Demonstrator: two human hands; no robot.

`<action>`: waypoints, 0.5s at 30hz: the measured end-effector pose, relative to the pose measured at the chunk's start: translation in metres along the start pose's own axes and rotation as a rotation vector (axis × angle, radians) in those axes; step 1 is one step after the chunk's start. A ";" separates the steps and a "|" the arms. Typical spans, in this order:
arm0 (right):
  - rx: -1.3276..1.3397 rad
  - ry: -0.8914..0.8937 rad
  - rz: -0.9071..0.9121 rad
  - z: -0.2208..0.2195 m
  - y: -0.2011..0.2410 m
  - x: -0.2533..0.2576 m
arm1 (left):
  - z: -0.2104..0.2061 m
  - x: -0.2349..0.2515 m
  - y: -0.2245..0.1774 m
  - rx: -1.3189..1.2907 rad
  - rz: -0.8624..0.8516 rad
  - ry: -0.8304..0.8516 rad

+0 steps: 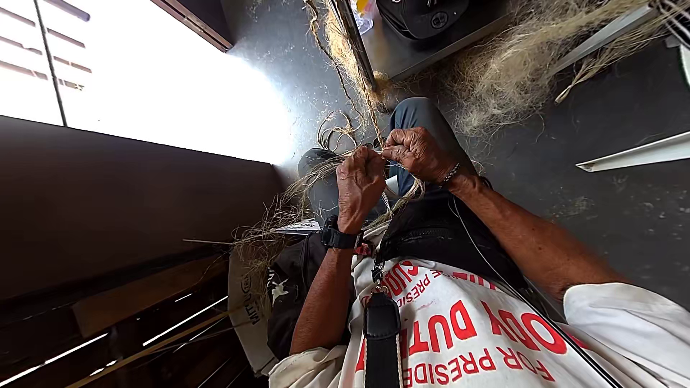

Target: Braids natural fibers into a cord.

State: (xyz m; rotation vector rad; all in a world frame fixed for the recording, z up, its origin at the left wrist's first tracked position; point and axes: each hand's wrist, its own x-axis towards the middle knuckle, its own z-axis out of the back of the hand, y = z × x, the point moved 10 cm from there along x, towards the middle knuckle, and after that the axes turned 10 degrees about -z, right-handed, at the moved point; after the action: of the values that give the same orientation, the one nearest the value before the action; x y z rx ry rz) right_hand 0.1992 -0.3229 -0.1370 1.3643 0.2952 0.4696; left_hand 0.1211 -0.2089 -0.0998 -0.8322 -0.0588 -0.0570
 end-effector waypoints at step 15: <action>0.532 0.066 -0.420 -0.022 -0.040 -0.013 | -0.047 -0.025 0.003 0.091 -0.064 0.102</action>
State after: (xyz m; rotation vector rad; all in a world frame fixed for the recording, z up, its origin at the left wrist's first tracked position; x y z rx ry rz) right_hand 0.1831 -0.3153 -0.1815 1.7443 0.7839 0.0804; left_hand 0.0977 -0.2413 -0.1353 -0.7351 0.0078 -0.1559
